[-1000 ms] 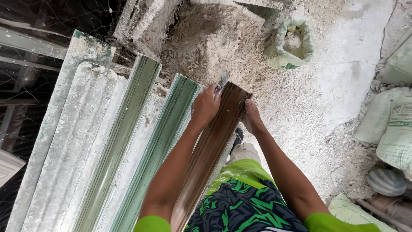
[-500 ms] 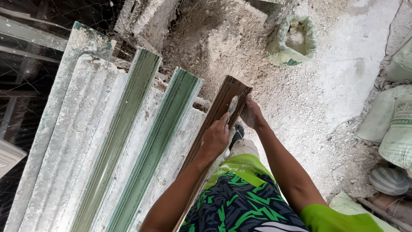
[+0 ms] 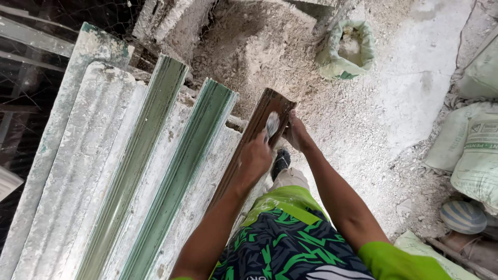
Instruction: The person scrubs a long decorative molding with an orange sponge, wipes the surface by hand, and repositions the mold pieces. They then scoop white powder into a bowl, knead and press the mixture by hand, scrape the bowl with a small trowel, and dip a white cord into a bucket of water.
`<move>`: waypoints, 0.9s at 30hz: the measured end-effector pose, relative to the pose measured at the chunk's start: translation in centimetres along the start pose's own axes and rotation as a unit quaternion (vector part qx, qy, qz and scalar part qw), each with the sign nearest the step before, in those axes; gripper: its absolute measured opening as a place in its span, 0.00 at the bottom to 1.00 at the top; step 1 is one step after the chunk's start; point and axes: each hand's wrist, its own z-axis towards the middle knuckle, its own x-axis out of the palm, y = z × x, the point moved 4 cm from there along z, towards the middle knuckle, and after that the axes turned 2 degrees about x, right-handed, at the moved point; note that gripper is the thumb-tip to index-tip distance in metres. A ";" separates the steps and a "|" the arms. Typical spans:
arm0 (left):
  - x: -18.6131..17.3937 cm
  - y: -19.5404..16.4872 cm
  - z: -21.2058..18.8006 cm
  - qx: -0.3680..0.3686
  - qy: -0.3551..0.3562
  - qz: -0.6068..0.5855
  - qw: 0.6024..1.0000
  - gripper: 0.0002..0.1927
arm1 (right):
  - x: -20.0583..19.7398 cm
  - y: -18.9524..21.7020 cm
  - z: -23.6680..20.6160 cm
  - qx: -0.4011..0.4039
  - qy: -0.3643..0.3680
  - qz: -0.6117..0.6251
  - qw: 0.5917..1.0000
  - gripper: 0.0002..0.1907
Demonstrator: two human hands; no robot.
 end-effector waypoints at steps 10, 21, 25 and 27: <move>0.0 -1.1 1.6 0.049 0.051 0.068 0.995 0.27 | -0.2 0.2 -1.3 0.023 -0.018 0.023 0.999 0.33; 0.3 2.7 -0.6 0.153 0.037 0.087 0.984 0.25 | -1.7 1.8 -2.0 -0.002 0.012 -0.038 0.999 0.31; 0.3 8.3 -12.5 0.123 0.061 0.105 0.985 0.29 | -2.0 2.0 -5.0 0.083 -0.077 -0.116 0.987 0.34; 0.8 9.2 -15.5 0.095 0.048 0.131 0.986 0.32 | -1.6 1.6 -5.7 0.083 -0.066 -0.134 0.985 0.37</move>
